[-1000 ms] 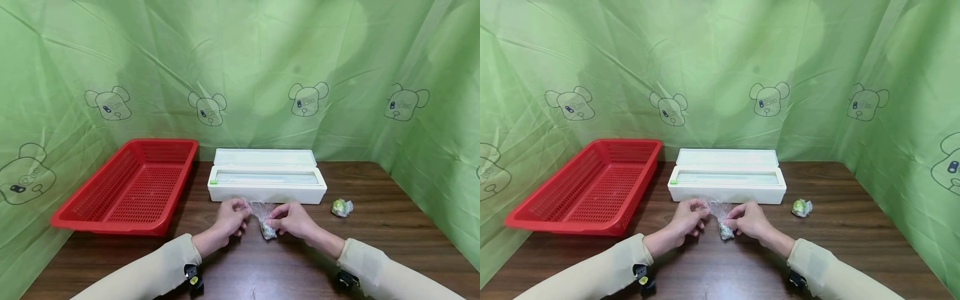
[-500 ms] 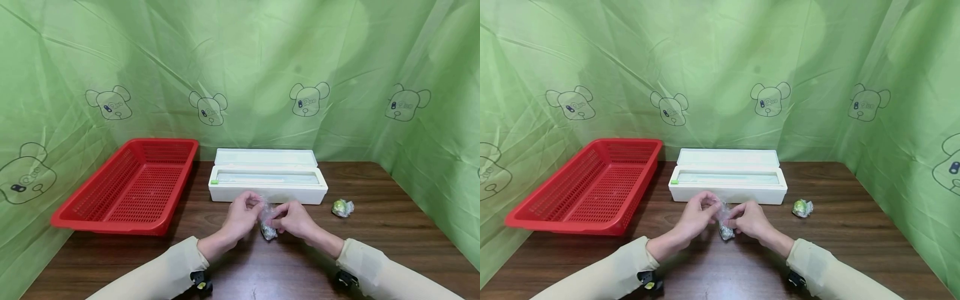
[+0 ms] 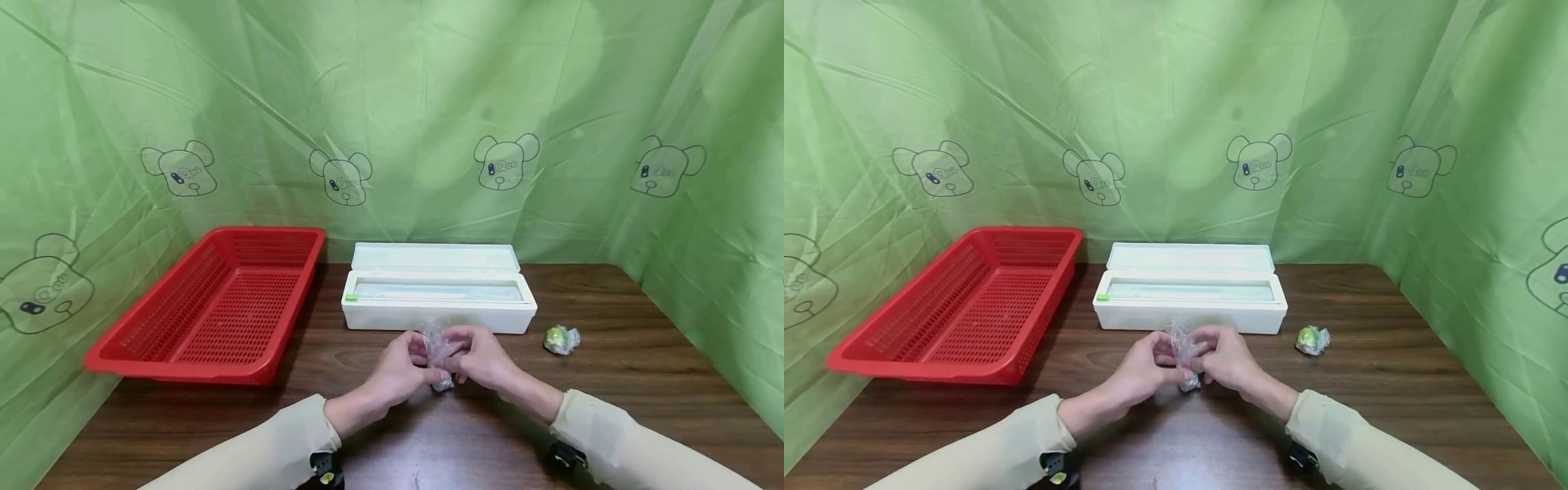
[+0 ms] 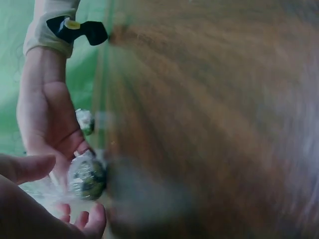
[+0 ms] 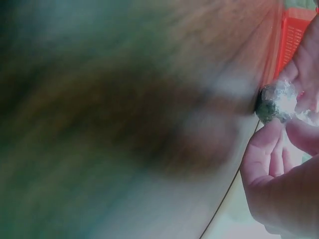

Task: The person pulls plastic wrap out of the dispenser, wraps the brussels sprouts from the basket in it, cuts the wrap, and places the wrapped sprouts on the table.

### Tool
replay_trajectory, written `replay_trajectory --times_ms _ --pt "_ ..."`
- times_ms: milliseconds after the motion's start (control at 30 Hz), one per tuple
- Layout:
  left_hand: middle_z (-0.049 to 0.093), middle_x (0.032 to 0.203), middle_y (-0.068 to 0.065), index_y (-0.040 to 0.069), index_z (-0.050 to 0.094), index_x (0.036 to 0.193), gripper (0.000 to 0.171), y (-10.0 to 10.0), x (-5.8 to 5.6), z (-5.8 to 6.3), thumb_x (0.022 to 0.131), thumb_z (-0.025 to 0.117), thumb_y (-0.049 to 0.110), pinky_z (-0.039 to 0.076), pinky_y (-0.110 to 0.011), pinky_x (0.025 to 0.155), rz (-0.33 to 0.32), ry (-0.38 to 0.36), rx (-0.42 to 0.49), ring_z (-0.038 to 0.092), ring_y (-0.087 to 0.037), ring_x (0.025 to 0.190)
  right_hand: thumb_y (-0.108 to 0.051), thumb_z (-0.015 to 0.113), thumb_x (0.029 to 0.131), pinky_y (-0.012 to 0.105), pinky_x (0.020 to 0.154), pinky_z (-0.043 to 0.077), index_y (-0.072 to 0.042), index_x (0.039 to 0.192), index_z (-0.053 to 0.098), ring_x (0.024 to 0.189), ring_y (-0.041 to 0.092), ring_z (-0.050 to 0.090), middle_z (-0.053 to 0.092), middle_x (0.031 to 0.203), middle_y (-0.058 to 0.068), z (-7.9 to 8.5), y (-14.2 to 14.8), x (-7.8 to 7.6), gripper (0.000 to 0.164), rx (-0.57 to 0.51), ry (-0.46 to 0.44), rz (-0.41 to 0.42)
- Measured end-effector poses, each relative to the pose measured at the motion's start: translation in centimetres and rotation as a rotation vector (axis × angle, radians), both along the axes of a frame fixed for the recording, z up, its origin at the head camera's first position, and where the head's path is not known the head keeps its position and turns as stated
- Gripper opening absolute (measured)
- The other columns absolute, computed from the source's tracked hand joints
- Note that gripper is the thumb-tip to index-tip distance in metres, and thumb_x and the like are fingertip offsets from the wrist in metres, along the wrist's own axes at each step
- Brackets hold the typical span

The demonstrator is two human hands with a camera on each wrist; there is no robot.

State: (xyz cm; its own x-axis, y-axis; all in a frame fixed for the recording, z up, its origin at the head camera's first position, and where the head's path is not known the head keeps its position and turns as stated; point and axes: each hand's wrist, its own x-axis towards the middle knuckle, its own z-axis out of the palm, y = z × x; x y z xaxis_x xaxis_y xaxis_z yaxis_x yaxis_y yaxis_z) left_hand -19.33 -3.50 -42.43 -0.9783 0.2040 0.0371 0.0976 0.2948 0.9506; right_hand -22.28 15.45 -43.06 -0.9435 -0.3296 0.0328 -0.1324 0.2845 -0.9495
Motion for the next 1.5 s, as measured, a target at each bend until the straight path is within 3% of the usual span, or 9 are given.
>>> replay_trajectory --times_ms 300,500,600,733,967,1100,1333,1400,1500 --pt "0.072 0.09 -0.004 0.003 0.069 0.098 0.034 0.5 -0.7 -0.6 0.073 0.089 -0.008 0.059 -0.032 0.077 -0.003 0.049 -0.055 0.071 -0.017 0.082 -0.001 0.084 0.084 0.032 0.057 0.057 0.01 0.121 0.071 0.067 0.023 0.066 0.076 0.091 0.012 0.4 1.0 -0.1 0.041 -0.017 0.025 0.049" --pt "0.076 0.087 -0.001 0.007 0.077 0.093 0.029 0.6 -1.0 -0.7 0.071 0.092 -0.005 0.058 -0.03 0.07 0.017 0.036 -0.055 0.07 -0.013 0.07 -0.004 0.084 0.086 0.028 0.06 0.056 0.006 0.11 0.079 0.071 0.017 0.067 0.078 0.091 0.011 1.1 1.4 0.1 0.026 -0.011 0.111 0.047" --pt "0.076 0.086 0.003 0.011 0.08 0.09 0.028 0.5 -1.3 -0.7 0.07 0.093 -0.002 0.055 -0.033 0.074 0.046 0.047 -0.089 0.068 -0.011 0.064 -0.002 0.085 0.086 0.027 0.066 0.057 0.003 0.108 0.08 0.078 0.014 0.07 0.079 0.096 0.012 1.2 1.5 0.4 0.023 -0.029 0.163 0.046" --pt "0.075 0.086 0.007 0.015 0.08 0.083 0.026 0.6 -1.5 -0.6 0.069 0.092 -0.002 0.053 -0.036 0.08 0.067 0.069 -0.136 0.066 -0.011 0.067 -0.001 0.086 0.085 0.026 0.069 0.058 -0.001 0.102 0.083 0.079 0.012 0.071 0.079 0.096 0.009 1.0 1.7 0.9 0.017 -0.017 0.265 0.056" --pt "0.069 0.077 0.007 0.014 0.075 0.079 0.028 0.6 -1.6 -0.6 0.072 0.081 -0.012 0.05 -0.029 0.072 0.038 0.104 -0.136 0.062 -0.012 0.073 0.004 0.083 0.083 0.03 0.067 0.056 -0.014 0.09 0.085 0.088 0.013 0.068 0.075 0.095 -0.001 0.5 2.1 2.2 0.019 0.092 0.403 0.112" --pt "0.067 0.08 0.008 0.015 0.074 0.079 0.033 0.7 -1.3 -0.6 0.069 0.072 -0.017 0.049 -0.031 0.077 0.021 0.118 -0.156 0.061 -0.012 0.078 0.005 0.084 0.081 0.03 0.069 0.057 -0.015 0.088 0.084 0.091 0.014 0.07 0.076 0.097 -0.004 0.5 2.0 2.7 0.021 0.131 0.398 0.13" --pt "0.068 0.088 0.012 0.019 0.079 0.074 0.028 0.5 -1.1 -0.5 0.073 0.08 -0.01 0.047 -0.04 0.093 0.009 0.124 -0.203 0.061 -0.014 0.096 0.006 0.083 0.081 0.03 0.076 0.059 -0.019 0.085 0.083 0.096 0.016 0.074 0.078 0.097 -0.007 0.5 1.8 3.3 0.025 0.185 0.396 0.119" --pt "0.07 0.088 0.012 0.017 0.081 0.075 0.025 0.3 -1.0 -0.3 0.075 0.081 -0.008 0.048 -0.036 0.091 -0.007 0.133 -0.209 0.062 -0.012 0.094 0.006 0.084 0.08 0.03 0.08 0.058 -0.021 0.085 0.083 0.097 0.014 0.073 0.078 0.097 -0.009 0.5 1.7 3.5 0.028 0.215 0.403 0.127" --pt "0.075 0.084 0.009 0.014 0.083 0.08 0.02 -0.2 -0.9 0.1 0.077 0.08 -0.006 0.053 -0.028 0.073 -0.054 0.109 -0.191 0.066 -0.009 0.076 0.005 0.084 0.081 0.031 0.087 0.057 -0.022 0.086 0.083 0.097 0.01 0.073 0.077 0.095 -0.014 0.6 1.6 3.7 0.028 0.254 0.403 0.146"
